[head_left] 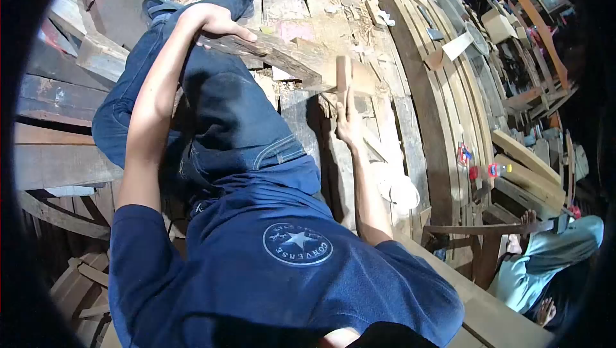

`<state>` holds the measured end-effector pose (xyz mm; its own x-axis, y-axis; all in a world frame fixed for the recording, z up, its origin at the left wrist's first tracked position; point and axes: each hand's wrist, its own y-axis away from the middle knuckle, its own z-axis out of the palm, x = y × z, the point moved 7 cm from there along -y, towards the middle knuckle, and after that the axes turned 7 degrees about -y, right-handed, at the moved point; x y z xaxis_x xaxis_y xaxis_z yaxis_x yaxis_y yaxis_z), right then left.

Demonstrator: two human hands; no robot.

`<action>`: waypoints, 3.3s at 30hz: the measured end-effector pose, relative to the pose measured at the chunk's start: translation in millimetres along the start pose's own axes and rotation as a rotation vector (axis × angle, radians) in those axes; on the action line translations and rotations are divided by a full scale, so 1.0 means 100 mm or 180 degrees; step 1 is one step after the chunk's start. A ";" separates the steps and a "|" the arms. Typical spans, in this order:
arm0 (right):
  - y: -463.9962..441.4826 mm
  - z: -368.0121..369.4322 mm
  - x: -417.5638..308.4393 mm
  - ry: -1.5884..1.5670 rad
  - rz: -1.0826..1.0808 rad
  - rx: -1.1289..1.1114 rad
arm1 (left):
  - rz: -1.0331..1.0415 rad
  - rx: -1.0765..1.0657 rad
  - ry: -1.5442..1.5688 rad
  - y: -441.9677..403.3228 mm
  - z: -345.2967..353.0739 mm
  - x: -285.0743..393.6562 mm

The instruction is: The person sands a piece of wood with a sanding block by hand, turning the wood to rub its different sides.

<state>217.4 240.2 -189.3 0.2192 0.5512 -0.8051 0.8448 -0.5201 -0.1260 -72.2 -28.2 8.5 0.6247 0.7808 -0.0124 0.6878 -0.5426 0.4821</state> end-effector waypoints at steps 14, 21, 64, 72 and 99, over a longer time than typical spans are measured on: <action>0.11 -0.14 0.30 -0.0074 0.0978 -0.0264 | 0.0004 0.0040 0.0111 -0.06 0.04 -0.04; -0.23 -0.19 0.88 0.0075 0.0644 0.0339 | -0.0027 0.0004 0.0232 0.14 -0.06 0.01; 0.04 -0.06 0.81 -0.0629 0.1292 -0.0186 | 0.0403 0.0501 -0.0567 0.68 -0.38 -0.08; -0.03 0.11 1.03 -0.0426 0.0560 0.0589 | 0.0065 0.0022 -0.0630 0.81 -0.44 -0.08; 0.13 -0.54 0.58 0.0192 0.1121 0.0623 | 0.1144 0.1376 -0.0239 0.51 -0.78 0.57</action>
<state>267.5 300.5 -206.2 0.5118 0.3514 -0.7839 0.6052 -0.7951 0.0388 -29.9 12.4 100.7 0.8612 0.5079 0.0164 0.5060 -0.8601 0.0652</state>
